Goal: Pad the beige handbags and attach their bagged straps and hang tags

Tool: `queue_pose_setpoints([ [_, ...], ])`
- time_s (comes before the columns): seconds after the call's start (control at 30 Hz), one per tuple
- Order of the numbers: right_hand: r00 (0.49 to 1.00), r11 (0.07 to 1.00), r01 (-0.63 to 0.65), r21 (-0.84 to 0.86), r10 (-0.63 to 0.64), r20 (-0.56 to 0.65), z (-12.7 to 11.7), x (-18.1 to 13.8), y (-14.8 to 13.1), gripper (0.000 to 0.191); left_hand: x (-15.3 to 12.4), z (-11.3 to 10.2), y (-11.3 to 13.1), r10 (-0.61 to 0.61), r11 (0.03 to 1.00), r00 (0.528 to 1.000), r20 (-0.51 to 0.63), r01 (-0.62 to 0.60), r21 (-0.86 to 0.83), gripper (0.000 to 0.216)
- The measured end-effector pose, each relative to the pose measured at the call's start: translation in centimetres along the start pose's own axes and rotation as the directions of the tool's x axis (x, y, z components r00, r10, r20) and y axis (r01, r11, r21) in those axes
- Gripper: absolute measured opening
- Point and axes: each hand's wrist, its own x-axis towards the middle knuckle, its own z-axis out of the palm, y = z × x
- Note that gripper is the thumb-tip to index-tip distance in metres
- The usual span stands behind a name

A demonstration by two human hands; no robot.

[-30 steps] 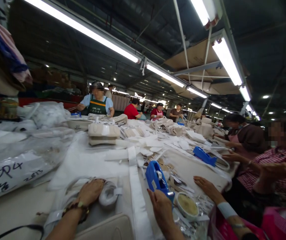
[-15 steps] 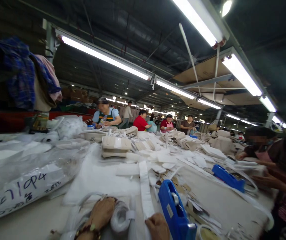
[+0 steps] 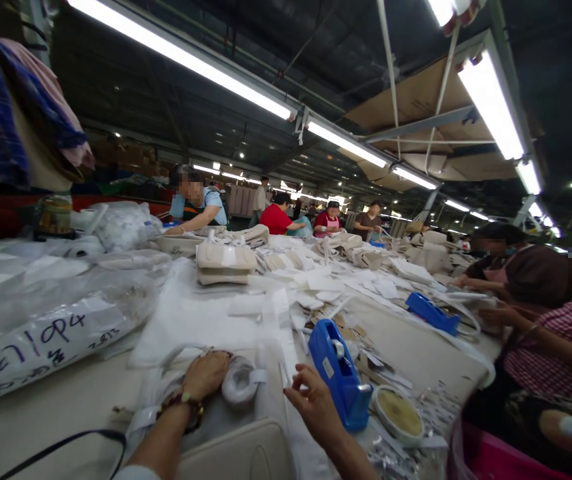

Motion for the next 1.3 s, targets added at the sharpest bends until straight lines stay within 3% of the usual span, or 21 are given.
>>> queue_pose_setpoints([
  [0.07,0.988,0.995,-0.092,0.047,0.085,0.130,-0.7,-1.3,-0.2,0.006,0.1,0.0,-0.1,0.007,1.000,1.000,0.018,-0.008,0.004,0.041],
  [0.17,0.928,0.976,-0.214,0.041,0.190,0.320,-1.8,-2.8,-0.2,0.008,0.2,-0.2,-0.2,0.014,1.000,0.999,0.035,-0.014,0.012,0.042],
  [0.27,0.900,0.967,-0.257,-0.003,0.240,0.365,-2.4,-3.0,0.2,0.010,-0.1,-0.4,-0.2,0.020,1.000,0.999,0.045,-0.021,0.023,0.043],
  [0.43,0.926,0.949,-0.303,-0.091,0.316,0.207,-1.2,0.3,0.7,0.024,-1.5,-0.3,-0.5,0.000,0.999,0.998,0.059,-0.002,0.042,0.044],
  [0.63,0.949,0.927,-0.278,-0.250,0.306,0.078,3.8,5.2,-0.8,0.035,-2.7,0.4,-0.9,-0.009,0.998,0.996,0.093,0.004,0.056,0.045],
  [0.77,0.927,0.876,-0.341,-0.342,0.374,0.033,6.5,7.4,-1.2,0.055,-2.1,0.7,-1.2,0.007,0.999,0.993,0.118,-0.011,0.040,0.045],
  [0.9,0.878,0.817,-0.451,-0.360,0.479,-0.013,7.2,9.6,-0.4,0.065,-0.9,1.0,-1.8,0.048,0.999,0.983,0.176,-0.048,-0.003,0.045],
  [1.1,0.828,0.805,-0.539,-0.250,0.561,0.021,7.5,11.1,1.2,0.044,-0.2,1.2,-2.1,0.048,0.998,0.987,0.156,-0.041,-0.050,0.046],
  [1.3,0.895,0.911,-0.407,0.066,0.383,0.230,7.4,8.7,0.6,0.012,-0.6,0.3,-2.1,0.049,0.996,0.990,0.130,-0.038,-0.084,0.044],
])
